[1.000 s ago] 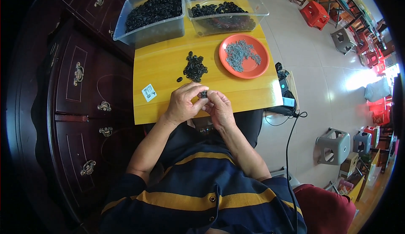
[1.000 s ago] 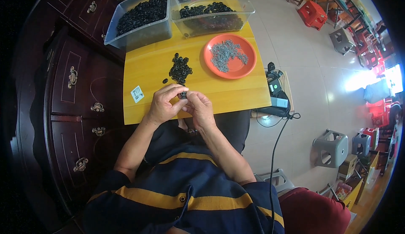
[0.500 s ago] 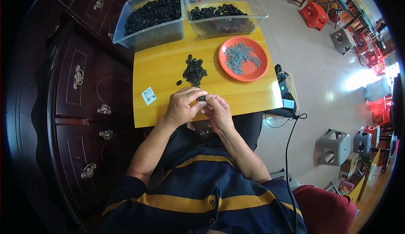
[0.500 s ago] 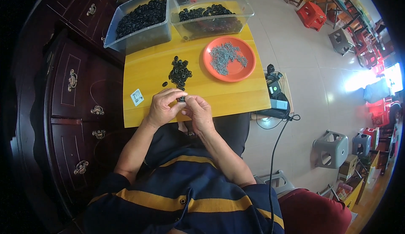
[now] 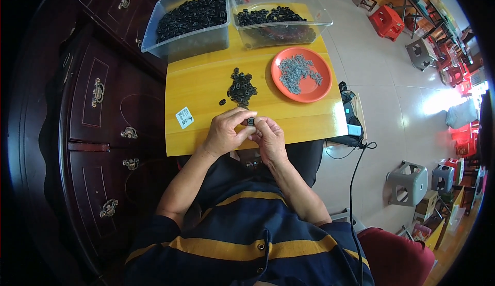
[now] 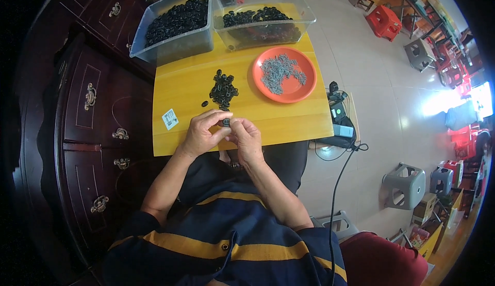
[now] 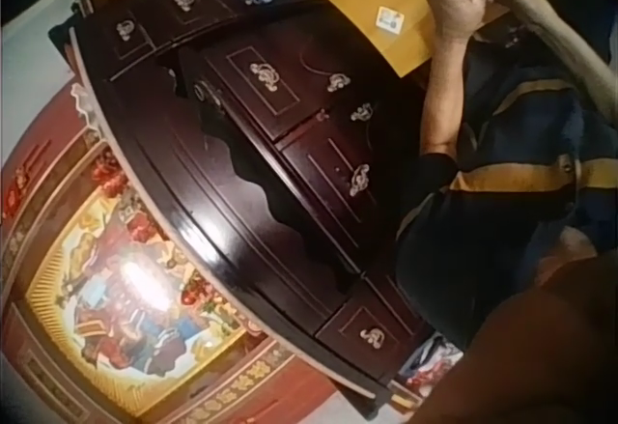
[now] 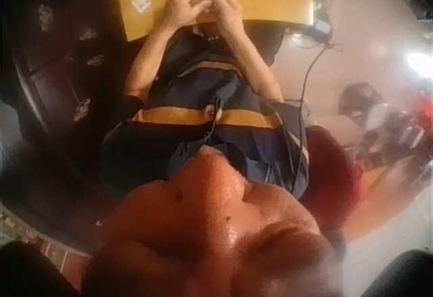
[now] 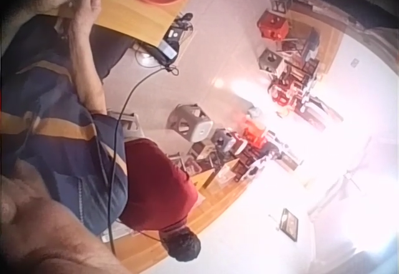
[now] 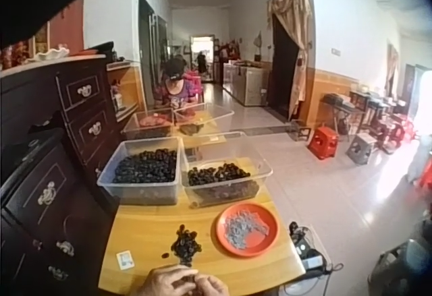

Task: The person assembles small plastic electrical connector components by hand, inserting metal terminals into plastic housings.

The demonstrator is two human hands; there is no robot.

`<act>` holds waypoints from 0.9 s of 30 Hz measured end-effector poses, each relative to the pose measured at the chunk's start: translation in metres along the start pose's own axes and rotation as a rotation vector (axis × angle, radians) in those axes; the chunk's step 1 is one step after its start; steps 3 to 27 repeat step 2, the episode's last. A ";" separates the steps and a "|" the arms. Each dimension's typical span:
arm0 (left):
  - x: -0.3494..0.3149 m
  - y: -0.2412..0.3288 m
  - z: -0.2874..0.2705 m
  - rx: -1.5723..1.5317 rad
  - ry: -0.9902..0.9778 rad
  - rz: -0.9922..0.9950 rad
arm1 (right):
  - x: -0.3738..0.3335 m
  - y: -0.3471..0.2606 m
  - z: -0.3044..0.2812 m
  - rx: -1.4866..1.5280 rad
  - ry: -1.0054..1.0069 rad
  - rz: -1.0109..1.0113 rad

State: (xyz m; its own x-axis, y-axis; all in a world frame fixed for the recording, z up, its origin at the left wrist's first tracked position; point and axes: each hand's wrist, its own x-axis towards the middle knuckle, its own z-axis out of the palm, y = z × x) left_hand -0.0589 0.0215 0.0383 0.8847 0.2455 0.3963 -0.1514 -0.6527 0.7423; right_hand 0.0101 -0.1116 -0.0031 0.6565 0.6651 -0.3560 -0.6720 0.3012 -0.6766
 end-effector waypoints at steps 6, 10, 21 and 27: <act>-0.001 0.004 -0.004 -0.040 -0.057 -0.087 | 0.002 0.000 0.001 -0.024 0.003 0.004; -0.001 0.004 -0.004 -0.040 -0.057 -0.087 | 0.002 0.000 0.001 -0.024 0.003 0.004; -0.001 0.004 -0.004 -0.040 -0.057 -0.087 | 0.002 0.000 0.001 -0.024 0.003 0.004; -0.001 0.004 -0.004 -0.040 -0.057 -0.087 | 0.002 0.000 0.001 -0.024 0.003 0.004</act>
